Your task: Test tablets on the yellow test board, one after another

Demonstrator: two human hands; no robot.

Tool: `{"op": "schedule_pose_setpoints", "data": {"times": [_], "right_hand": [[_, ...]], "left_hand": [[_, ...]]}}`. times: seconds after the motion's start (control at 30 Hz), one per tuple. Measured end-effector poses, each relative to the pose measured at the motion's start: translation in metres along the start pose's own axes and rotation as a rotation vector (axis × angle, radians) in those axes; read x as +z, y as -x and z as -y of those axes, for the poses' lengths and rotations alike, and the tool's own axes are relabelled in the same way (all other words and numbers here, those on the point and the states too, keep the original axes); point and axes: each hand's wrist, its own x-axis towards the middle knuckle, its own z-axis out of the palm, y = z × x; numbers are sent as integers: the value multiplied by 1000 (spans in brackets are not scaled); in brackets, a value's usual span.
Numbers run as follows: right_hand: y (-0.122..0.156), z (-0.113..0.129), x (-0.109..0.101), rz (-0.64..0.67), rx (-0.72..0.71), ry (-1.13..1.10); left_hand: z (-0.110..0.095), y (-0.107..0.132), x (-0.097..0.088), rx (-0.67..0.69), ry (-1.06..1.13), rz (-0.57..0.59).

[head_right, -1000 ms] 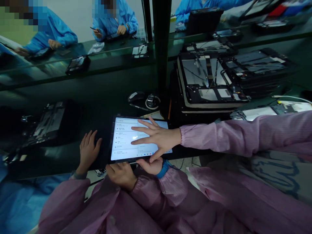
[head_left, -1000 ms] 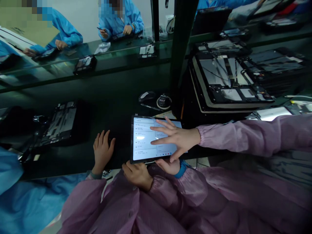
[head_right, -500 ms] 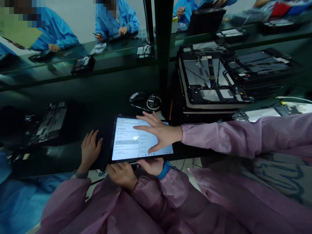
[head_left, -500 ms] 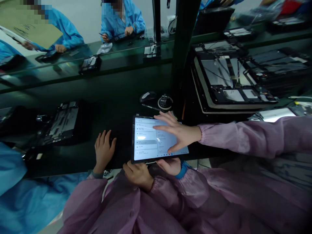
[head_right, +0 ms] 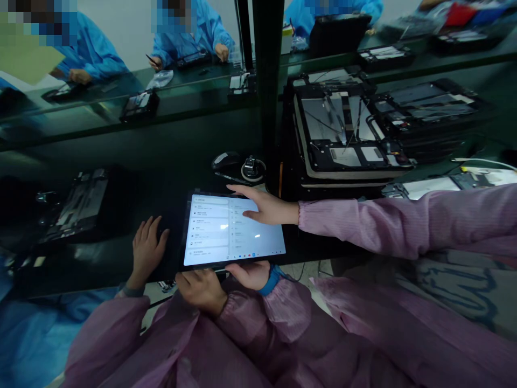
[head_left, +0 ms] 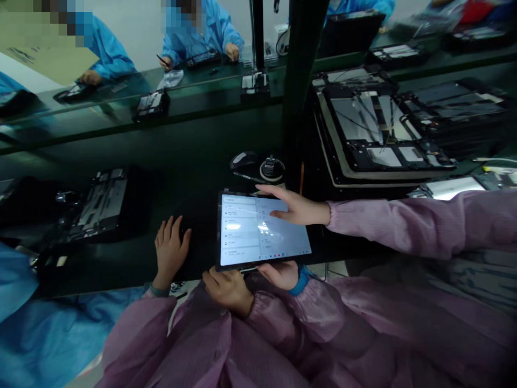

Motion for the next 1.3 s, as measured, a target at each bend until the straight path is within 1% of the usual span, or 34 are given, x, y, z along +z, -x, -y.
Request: {"op": "schedule_pose_setpoints", "data": {"times": [0.1, 0.3, 0.57, 0.93, 0.97, 1.03, 1.17, 1.23, 1.3], "right_hand": [[-1, -3, 1, -22, -3, -16], [-1, 1, 0, 17, 26, -13], [-1, -1, 0, 2, 16, -34], [-2, 2, -2, 24, -17, 45], [-1, 2, -2, 28, -37, 78], [2, 4, -1, 59, -121, 180], [11, 9, 7, 199, -327, 338], [14, 11, 12, 231, -373, 374], [16, 12, 15, 237, -391, 404]], "left_hand": [[0, 0, -1, -5, 5, 6], [-1, 0, -1, -16, 2, 14], [0, 0, 0, 1, -3, 5], [1, 0, 0, -4, 4, 9], [1, 0, 0, -5, 4, 11], [1, 0, 0, -7, 2, 9], [1, 0, 0, -7, -1, 3], [1, 0, 0, -6, -3, 4], [1, 0, 0, -3, -6, 7]]}}
